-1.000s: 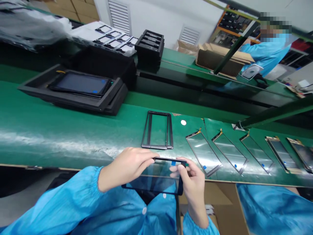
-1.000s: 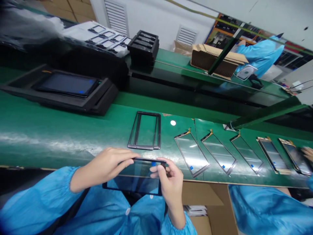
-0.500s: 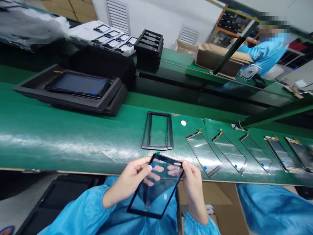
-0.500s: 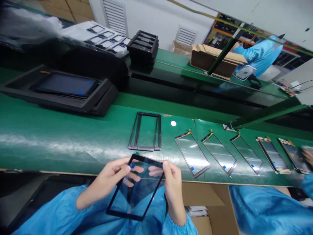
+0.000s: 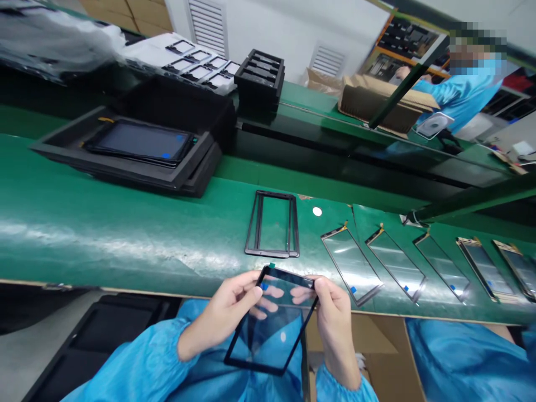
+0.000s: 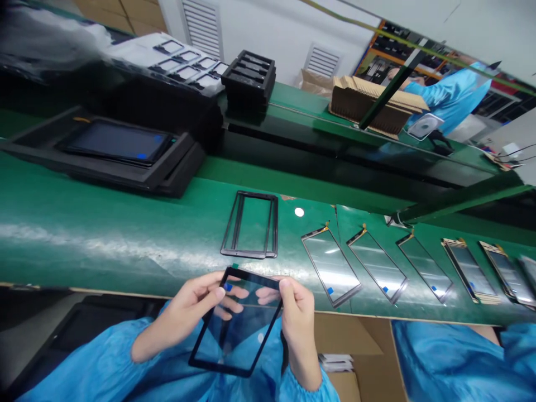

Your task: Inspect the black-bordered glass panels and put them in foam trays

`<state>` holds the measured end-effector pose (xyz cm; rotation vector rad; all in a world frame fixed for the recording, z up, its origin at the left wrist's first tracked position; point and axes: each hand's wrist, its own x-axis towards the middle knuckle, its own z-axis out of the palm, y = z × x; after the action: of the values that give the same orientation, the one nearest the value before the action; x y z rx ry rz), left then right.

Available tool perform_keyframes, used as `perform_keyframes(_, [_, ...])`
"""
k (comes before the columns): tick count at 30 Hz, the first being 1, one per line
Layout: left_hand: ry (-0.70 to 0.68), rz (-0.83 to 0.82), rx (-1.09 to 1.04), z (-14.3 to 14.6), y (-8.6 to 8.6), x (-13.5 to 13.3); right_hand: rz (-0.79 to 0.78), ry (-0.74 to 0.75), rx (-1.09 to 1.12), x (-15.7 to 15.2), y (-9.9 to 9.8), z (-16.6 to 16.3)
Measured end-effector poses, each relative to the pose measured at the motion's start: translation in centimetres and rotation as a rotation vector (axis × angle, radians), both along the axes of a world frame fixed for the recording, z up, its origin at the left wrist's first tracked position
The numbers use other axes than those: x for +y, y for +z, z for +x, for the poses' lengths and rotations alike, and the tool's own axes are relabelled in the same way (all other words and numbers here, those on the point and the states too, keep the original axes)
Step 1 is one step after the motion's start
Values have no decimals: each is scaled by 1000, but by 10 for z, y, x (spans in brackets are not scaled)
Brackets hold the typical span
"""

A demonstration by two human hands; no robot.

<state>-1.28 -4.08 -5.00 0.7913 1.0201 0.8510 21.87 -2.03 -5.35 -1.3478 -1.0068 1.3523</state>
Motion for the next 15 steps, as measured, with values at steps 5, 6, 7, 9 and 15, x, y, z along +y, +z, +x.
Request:
perform_keyframes(5, [-294, 256, 274, -5, 11, 2, 65, 414, -208, 0, 15, -9])
perform_keyframes(6, [-354, 311, 343, -5, 12, 2, 82, 467, -243, -1, 17, -12])
perform_keyframes(7, [-389, 350, 392, -4, 12, 0, 105, 472, -261, -1, 17, -14])
perform_keyframes(9, [-370, 333, 396, -2, 8, -4, 168, 357, -289, -2, 13, -11])
perform_keyframes(15, [63, 7, 6, -7, -11, -18, 224, -60, -444, 1, -9, 41])
